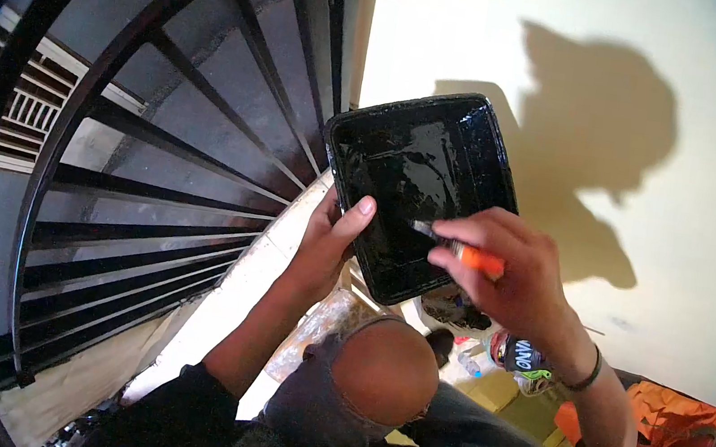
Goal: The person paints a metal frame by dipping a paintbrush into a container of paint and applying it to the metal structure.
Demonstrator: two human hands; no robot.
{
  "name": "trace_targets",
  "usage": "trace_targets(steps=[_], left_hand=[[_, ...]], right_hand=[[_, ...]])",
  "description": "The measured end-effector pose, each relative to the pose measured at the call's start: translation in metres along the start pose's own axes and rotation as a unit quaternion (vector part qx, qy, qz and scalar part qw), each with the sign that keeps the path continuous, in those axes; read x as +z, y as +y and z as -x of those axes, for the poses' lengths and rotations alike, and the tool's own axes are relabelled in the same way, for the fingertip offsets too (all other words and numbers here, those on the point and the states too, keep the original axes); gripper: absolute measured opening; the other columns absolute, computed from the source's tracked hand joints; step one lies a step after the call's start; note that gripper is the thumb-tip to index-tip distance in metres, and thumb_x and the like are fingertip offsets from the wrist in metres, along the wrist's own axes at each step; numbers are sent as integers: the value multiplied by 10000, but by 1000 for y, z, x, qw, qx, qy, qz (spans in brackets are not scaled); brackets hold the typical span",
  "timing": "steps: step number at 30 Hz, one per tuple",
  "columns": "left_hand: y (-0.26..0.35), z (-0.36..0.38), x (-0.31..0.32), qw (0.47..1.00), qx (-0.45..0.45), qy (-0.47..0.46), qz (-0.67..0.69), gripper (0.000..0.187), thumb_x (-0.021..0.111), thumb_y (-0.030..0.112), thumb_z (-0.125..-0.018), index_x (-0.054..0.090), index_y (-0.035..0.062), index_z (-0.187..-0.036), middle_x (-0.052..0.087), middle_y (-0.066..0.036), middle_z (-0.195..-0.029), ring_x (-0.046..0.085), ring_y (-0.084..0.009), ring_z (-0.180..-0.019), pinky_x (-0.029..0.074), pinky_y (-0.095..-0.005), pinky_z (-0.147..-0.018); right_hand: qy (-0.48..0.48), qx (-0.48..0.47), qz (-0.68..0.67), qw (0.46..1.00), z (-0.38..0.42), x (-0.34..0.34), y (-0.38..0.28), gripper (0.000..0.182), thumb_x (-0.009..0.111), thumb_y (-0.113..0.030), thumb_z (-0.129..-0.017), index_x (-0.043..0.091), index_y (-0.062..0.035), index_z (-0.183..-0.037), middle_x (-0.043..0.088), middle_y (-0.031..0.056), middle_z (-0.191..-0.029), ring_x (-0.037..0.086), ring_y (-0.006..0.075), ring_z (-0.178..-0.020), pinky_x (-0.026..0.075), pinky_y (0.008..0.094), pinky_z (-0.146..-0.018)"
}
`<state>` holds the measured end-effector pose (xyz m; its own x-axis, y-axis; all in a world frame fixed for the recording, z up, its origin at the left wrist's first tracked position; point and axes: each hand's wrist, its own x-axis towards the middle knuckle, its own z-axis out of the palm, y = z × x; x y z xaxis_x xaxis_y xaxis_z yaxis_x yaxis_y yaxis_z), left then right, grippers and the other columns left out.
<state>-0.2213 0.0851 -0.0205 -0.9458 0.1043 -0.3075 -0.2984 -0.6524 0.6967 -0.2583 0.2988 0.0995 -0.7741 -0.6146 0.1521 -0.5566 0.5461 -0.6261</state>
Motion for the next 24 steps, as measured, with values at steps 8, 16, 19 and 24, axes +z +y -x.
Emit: trace_targets(steps=[8,16,19,24], left_hand=[[21,19,2,1000,12,9,-25,650,662,402,-988,427,26,-1463,556,-108,-1381,518,-205,-1282,404,-367,-1094],[46,38,-20,997,-1,80,-13,686,703,366,-962,403,13,-1469,561,-116,-1389,517,-224,-1301,384,-383,-1127],[49,50,-29,995,7,93,-31,657,718,319,-953,421,11,-1452,581,-114,-1373,527,-219,-1293,384,-393,-1124],[49,70,-43,990,59,118,-39,610,740,263,-938,452,11,-1413,600,-111,-1350,529,-214,-1287,380,-388,-1114]], right_hand=[[215,143,-245,934,-9,-26,6,273,570,-218,-1058,703,20,-1050,701,93,-762,624,104,-597,487,230,-552],[259,131,-340,894,-27,-11,27,320,568,-271,-1060,690,26,-1051,711,127,-774,641,149,-572,491,259,-529],[237,74,-260,933,-33,-6,17,279,578,-219,-1052,690,36,-1044,718,121,-788,656,145,-601,487,253,-537],[136,60,-163,975,-43,15,-4,146,682,-136,-968,744,-5,-985,747,111,-826,705,150,-690,557,260,-667]])
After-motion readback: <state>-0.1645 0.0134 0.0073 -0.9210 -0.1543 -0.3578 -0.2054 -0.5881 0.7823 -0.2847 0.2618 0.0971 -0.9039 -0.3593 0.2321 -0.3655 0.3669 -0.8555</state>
